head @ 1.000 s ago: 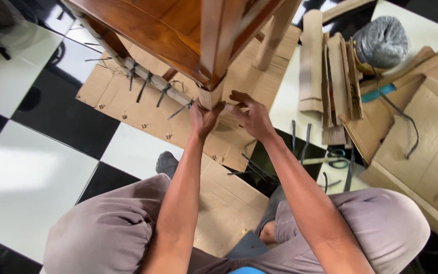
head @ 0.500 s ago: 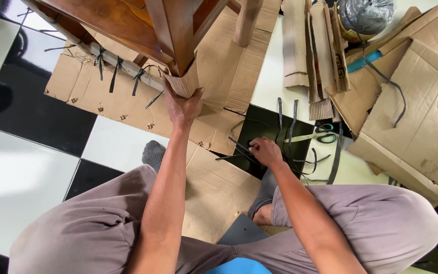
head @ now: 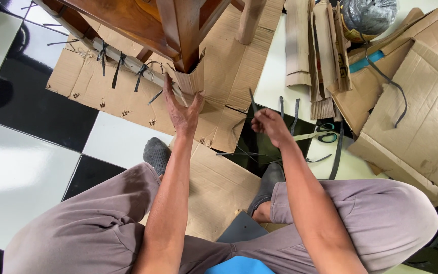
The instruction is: Wrapping a wooden chair leg with cardboard and securing it with plastic ties for protection.
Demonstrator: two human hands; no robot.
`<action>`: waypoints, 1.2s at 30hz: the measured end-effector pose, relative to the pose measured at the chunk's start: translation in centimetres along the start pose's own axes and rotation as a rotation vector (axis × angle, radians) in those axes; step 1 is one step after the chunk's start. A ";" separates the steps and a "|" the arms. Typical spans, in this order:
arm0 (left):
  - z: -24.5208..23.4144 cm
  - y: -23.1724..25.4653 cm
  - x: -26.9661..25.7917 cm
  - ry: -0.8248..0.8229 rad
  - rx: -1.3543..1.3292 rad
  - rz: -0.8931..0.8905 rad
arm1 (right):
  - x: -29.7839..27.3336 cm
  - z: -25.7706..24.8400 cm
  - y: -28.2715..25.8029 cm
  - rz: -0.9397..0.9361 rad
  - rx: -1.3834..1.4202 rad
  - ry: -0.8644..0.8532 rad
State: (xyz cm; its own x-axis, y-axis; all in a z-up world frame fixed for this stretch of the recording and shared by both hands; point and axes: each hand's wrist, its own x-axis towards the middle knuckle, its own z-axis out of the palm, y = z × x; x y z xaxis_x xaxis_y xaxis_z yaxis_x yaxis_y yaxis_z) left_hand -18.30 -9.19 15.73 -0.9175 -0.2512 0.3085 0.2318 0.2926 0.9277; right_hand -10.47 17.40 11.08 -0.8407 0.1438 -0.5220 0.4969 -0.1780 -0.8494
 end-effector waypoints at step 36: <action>2.4 6.1 -3.9 -0.016 -0.182 -0.215 | -2.7 8.2 -8.6 -0.306 -0.240 -0.159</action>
State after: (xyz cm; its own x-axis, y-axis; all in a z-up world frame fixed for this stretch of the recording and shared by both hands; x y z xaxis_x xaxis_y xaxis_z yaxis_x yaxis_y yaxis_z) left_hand -14.03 -4.18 19.70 -0.9565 -0.2748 0.0980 0.0838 0.0630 0.9945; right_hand -14.26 10.55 20.45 -0.9707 -0.0010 -0.2403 0.2394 0.0845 -0.9672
